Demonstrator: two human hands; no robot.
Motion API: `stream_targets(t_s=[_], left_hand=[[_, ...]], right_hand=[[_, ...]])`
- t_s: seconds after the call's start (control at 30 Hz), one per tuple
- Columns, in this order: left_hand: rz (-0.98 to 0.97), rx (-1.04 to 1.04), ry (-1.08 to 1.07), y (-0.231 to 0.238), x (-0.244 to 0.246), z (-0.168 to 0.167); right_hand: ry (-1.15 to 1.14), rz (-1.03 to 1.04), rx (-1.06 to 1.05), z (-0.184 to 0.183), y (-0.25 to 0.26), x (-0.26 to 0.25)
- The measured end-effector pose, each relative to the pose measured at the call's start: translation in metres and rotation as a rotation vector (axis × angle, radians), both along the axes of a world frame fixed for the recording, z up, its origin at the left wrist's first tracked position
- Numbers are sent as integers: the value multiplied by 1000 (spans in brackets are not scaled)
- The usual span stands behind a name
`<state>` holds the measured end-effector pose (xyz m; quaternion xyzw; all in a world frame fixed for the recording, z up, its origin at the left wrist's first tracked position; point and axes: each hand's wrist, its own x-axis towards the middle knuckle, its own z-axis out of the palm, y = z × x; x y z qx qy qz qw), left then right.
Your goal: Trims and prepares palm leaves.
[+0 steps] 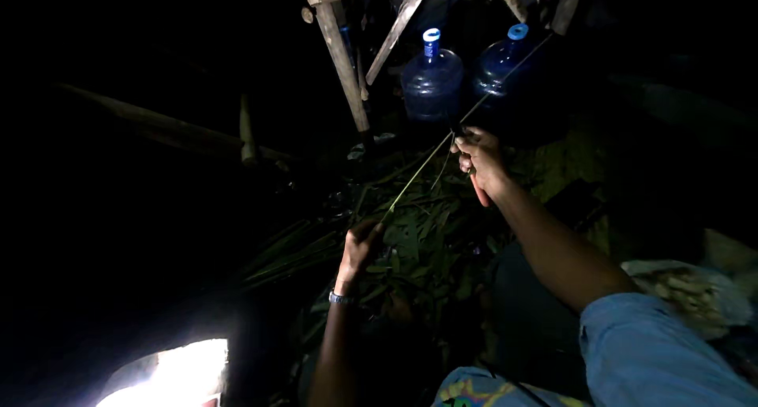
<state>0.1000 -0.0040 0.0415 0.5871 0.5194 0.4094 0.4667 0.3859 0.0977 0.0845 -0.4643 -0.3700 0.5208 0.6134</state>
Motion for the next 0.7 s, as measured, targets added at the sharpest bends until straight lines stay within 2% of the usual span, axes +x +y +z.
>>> stream_targets(t_s=[0.07,0.13,0.23,0.3,0.37,0.43,0.57,0.7], left_hand=[[46,-66,-44,-7,2,-3],[103,-173,-225,-19,12,-4],[103,-322,-687,-33,28,-12],[59,-376,-963,-41,34,-17],[38,-419,-1132,-51,36,-17],[-14,-439,-1189,-59,34,-17],[-85,-498,-1091,-77,32,-19],[-61,-517,-1036,-95,42,-18]], right_hand=[[-61,65,-2,0,-6,1],[-244,359,19,2,-25,-8],[-540,910,99,-4,-47,-40],[-632,1102,124,-8,-55,-64],[-624,1133,81,-4,-62,-75],[-566,1074,51,-2,-66,-77],[-378,887,71,-2,-62,-64],[-232,870,-2,9,-55,-43]])
